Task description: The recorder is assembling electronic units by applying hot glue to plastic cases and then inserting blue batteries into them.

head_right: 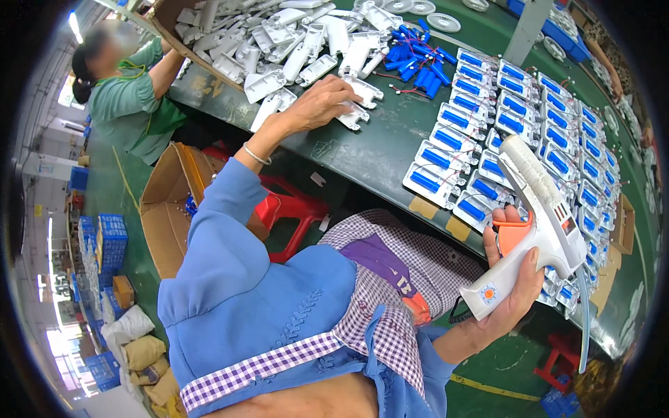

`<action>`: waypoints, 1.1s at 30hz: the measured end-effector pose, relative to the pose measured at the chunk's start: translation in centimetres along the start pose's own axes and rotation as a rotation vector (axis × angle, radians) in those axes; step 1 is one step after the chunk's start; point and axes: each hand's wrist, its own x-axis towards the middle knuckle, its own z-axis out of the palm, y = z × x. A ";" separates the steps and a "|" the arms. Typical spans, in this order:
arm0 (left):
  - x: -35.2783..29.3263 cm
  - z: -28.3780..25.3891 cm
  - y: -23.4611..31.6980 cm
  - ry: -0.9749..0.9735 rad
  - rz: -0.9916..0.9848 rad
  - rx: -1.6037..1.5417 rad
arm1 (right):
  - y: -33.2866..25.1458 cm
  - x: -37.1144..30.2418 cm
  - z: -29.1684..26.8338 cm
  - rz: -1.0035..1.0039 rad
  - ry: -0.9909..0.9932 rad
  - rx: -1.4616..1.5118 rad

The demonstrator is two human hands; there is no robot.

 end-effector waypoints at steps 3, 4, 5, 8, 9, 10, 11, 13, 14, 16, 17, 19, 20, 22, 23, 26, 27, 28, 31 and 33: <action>0.3 -0.1 -0.2 -0.082 -0.046 -0.028 | 0.1 -0.1 0.1 -0.009 0.013 0.001; 0.8 0.2 -0.3 -0.038 -0.017 -0.049 | 0.1 -0.1 0.0 -0.011 0.018 0.005; 1.1 0.6 -0.5 -0.018 -0.023 -0.046 | 0.1 -0.2 -0.1 -0.012 0.018 0.008; 1.6 0.8 -0.2 0.083 -0.170 -0.240 | 0.1 -0.4 -0.2 -0.007 0.018 0.023; 1.5 0.3 0.0 0.080 -0.322 -0.401 | 0.1 -0.4 -0.2 0.003 0.013 0.032; 1.7 0.0 -0.1 0.144 -0.490 -0.694 | -0.1 -0.5 -0.3 -0.003 0.023 0.033; 2.1 -0.2 -0.1 0.330 -0.652 -1.026 | -0.1 -0.5 -0.3 -0.014 0.031 0.027; 3.0 -1.1 -0.6 0.470 -0.842 -1.406 | -0.2 -0.6 -0.6 -0.027 0.046 0.020; 3.3 -1.3 -0.8 0.516 -0.874 -1.544 | -0.3 -0.5 -0.8 -0.035 0.058 0.016; 2.1 -0.4 0.6 0.319 -0.704 -1.127 | -0.2 -0.2 -1.0 -0.045 0.069 0.019; 1.6 -0.1 1.9 0.233 -0.608 -1.007 | -0.1 -0.3 -1.0 -0.040 0.060 0.018; 1.3 0.7 4.2 0.089 -0.364 -0.432 | 0.0 -0.4 -0.9 -0.031 0.052 0.019; 1.8 1.7 5.1 0.100 -0.161 -0.297 | -0.3 -0.5 -0.9 -0.037 0.077 0.017; 2.6 3.0 6.5 0.061 -0.049 -0.243 | -0.3 -0.5 -0.8 -0.038 0.093 0.020; 2.7 3.2 6.9 0.045 -0.037 -0.224 | -0.1 -0.5 -0.7 -0.025 0.072 0.037; 4.2 2.0 7.2 -0.011 -0.049 -0.219 | -0.1 -0.4 -0.6 -0.012 0.051 0.052; 4.9 1.7 6.9 -0.046 -0.065 -0.190 | -0.2 -0.4 -0.6 -0.010 0.050 0.052; 5.8 1.8 6.0 0.058 -0.042 -0.200 | -0.2 -0.4 -0.4 -0.012 0.045 0.052; 9.7 2.0 4.7 0.120 -0.350 -0.106 | -0.1 -0.3 0.0 -0.020 0.057 0.045; 12.0 3.9 2.0 -0.015 -0.505 0.051 | -0.1 -0.4 0.1 0.008 0.044 0.067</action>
